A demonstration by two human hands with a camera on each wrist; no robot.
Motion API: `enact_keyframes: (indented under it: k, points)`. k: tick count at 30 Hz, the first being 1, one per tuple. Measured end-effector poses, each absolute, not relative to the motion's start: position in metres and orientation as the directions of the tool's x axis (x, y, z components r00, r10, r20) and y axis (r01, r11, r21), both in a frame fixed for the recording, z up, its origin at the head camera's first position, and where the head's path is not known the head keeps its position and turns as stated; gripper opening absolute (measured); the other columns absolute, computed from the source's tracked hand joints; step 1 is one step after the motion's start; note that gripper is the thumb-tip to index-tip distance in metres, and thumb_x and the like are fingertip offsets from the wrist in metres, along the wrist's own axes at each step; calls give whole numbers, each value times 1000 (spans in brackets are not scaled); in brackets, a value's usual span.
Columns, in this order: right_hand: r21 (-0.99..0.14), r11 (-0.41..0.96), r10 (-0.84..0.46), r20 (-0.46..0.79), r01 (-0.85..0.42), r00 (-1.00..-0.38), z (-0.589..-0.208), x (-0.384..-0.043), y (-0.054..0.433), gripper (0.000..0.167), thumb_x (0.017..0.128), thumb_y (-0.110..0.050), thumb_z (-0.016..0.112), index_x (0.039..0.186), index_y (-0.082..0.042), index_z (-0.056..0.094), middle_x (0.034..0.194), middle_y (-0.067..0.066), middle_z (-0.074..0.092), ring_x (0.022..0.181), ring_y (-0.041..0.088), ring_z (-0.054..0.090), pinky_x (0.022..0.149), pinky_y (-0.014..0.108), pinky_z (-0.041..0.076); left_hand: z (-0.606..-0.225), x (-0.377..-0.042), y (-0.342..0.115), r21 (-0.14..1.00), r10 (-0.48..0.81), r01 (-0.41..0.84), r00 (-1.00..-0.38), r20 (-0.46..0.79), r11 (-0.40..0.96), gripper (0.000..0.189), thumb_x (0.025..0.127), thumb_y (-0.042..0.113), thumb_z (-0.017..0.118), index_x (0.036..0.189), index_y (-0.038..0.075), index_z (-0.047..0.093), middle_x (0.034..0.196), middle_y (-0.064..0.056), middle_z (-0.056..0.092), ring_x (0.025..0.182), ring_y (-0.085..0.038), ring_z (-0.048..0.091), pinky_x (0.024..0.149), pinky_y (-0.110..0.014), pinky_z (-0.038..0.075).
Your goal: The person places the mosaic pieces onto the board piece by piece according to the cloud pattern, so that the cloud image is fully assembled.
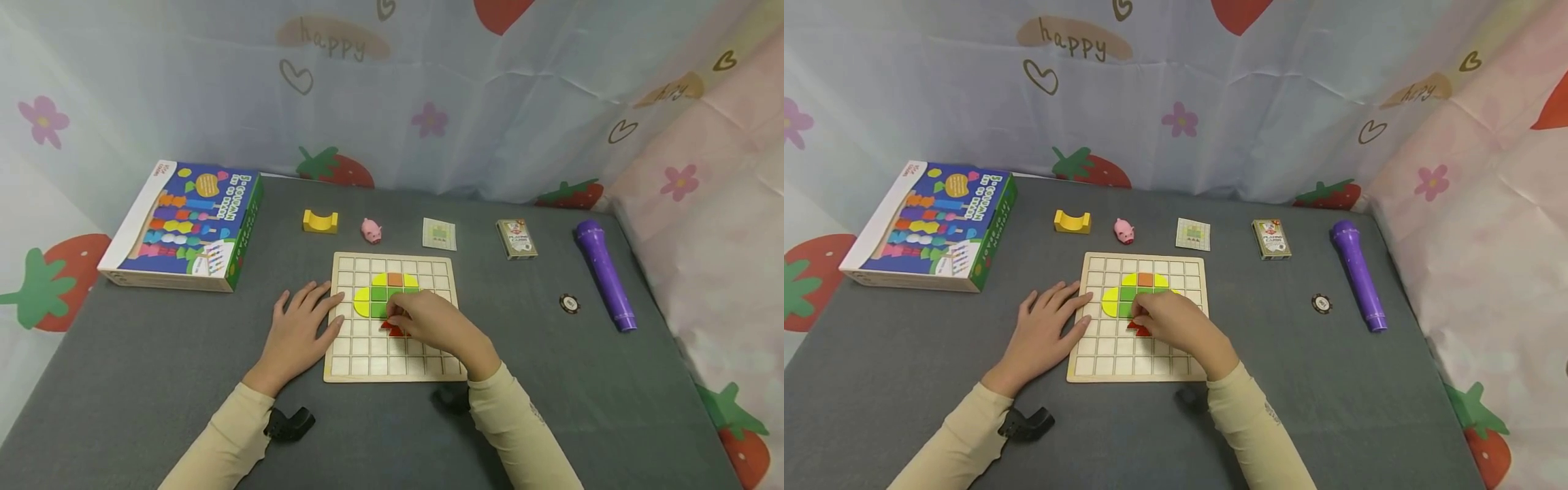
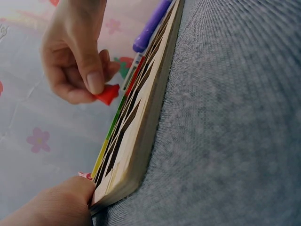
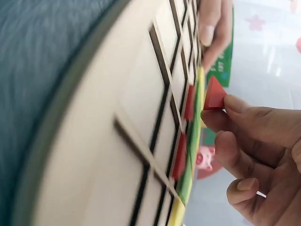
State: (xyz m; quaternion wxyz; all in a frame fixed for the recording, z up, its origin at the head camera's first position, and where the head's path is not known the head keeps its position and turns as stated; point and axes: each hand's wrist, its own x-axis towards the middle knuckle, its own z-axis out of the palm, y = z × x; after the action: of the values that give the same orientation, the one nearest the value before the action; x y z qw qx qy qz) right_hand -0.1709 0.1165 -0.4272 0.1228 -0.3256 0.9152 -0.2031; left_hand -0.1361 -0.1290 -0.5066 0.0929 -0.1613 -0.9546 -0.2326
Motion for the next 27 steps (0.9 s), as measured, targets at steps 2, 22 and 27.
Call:
enact_keyframes:
  k: [2,22,27]
  points:
    - [-444,700,-657,-92,-560,-748,-430,-171,112,4,92,-17,66,94,-15,67,84,-8,65,69,4,54,67,22,48,-506,-136,-129,415,265,350,-931,250,839,45,96,42,52,137,23,54,147,-6,44,140,-29,32,110,-63,15]
    - [-390,685,-690,-78,-615,-720,-435,-167,101,5,92,-17,65,95,-16,70,92,-7,66,80,5,58,77,23,50,-506,-135,-131,402,265,358,-926,268,843,45,96,43,51,136,23,55,146,-6,45,139,-29,33,109,-64,16]
    - [-379,689,-689,-77,-617,-721,-437,-166,101,8,93,-17,65,97,-15,71,95,-6,67,84,6,60,79,24,51,-505,-135,-131,401,268,361,-925,270,842,45,96,43,52,136,23,55,146,-7,46,139,-30,33,109,-64,16]
